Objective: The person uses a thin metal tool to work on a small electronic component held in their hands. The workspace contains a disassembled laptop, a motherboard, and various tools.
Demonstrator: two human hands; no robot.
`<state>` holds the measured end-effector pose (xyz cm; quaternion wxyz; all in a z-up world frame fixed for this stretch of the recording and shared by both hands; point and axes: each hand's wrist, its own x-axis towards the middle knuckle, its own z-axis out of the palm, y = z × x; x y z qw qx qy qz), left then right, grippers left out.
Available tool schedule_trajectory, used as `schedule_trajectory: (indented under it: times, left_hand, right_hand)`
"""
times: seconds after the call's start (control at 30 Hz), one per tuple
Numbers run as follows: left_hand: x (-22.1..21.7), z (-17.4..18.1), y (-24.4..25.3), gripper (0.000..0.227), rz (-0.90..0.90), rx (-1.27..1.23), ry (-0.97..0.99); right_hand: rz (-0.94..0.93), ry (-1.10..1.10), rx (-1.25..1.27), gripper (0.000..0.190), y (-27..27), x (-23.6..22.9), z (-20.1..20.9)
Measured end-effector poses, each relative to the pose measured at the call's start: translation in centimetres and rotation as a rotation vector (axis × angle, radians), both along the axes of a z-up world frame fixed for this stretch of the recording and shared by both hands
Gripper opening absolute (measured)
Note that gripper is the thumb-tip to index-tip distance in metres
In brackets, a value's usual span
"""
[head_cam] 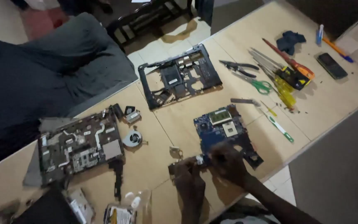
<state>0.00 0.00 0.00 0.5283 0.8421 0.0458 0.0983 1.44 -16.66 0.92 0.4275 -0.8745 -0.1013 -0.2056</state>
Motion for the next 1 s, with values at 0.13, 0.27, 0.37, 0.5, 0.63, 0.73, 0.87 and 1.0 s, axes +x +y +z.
schedule_trajectory:
  times: [0.13, 0.27, 0.37, 0.5, 0.63, 0.73, 0.87, 1.0]
  left_hand:
    - [-0.4, -1.3, 0.6, 0.03, -0.072, 0.177, 0.011]
    - [0.2, -0.3, -0.2, 0.022, 0.002, 0.104, -0.1]
    - [0.4, -0.5, -0.3, 0.012, -0.006, 0.104, -0.031]
    - [0.7, 0.1, -0.1, 0.012, -0.143, 0.127, -0.06]
    - [0.5, 1.7, 0.0, 0.018, -0.164, -0.012, -0.06]
    - [0.7, 2.2, 0.5, 0.009, -0.164, -0.068, -0.016]
    - [0.4, 1.5, -0.1, 0.013, -0.081, -0.072, -0.087]
    - [0.8, 2.9, -0.8, 0.008, -0.062, -0.068, -0.286]
  right_hand:
    - [-0.041, 0.077, 0.028, 0.012, 0.6, -1.7, -1.5]
    - [-0.11, 0.181, 0.165, 0.008, 1.0, -1.0, 0.3]
    - [-0.147, 0.274, 0.255, 0.007, 0.6, -0.3, 0.0]
    - [-0.059, 0.3, 0.234, 0.005, -0.9, 0.3, -0.3]
    - [-0.118, 0.356, 0.264, 0.01, -1.3, 0.2, 0.9]
    - [-0.199, 0.328, 0.264, 0.013, -0.2, -0.8, 1.9]
    - [-0.276, 0.305, 0.412, 0.015, 0.8, -2.5, 0.3]
    - [-0.19, 0.168, 0.457, 0.014, 1.3, -2.5, 0.5]
